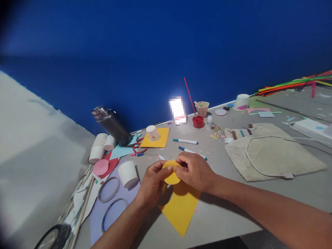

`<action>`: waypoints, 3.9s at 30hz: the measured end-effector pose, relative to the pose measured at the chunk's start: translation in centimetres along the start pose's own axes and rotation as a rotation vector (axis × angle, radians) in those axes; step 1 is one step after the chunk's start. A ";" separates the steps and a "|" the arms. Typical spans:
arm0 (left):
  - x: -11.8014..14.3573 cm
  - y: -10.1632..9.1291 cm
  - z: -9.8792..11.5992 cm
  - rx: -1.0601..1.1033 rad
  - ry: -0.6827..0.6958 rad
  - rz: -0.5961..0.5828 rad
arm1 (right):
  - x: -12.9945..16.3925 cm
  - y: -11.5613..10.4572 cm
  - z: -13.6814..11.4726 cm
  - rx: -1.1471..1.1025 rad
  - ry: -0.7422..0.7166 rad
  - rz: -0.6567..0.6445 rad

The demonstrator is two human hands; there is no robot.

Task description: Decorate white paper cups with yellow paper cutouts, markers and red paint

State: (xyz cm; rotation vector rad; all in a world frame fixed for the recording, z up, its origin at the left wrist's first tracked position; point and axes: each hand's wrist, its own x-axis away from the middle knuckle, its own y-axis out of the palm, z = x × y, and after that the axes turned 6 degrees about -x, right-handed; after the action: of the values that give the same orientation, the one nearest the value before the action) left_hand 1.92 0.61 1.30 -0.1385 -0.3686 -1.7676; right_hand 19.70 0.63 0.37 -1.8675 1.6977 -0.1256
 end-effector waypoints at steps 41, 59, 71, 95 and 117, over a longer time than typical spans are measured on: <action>-0.6 -1.0 -0.2 -0.108 0.121 0.171 | 0.2 -0.1 0.5 -0.103 -0.077 0.103; -0.6 -0.7 0.2 -0.135 0.131 0.163 | 0.5 0.1 0.8 0.024 -0.276 0.184; -0.2 -0.6 0.4 -0.240 0.182 0.156 | 0.4 0.0 0.7 0.001 -0.162 0.114; -0.1 -0.3 0.0 -0.115 0.141 0.087 | 0.2 0.3 1.2 0.067 -0.222 0.143; -0.5 -0.4 -0.5 0.174 0.056 0.078 | 1.3 0.5 0.9 0.145 -0.594 0.003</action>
State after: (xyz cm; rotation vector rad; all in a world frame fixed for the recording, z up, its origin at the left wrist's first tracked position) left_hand 1.67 0.99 0.62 0.0204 -0.4683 -1.6512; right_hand 19.90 -0.27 -1.09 -1.5858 1.2432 0.2762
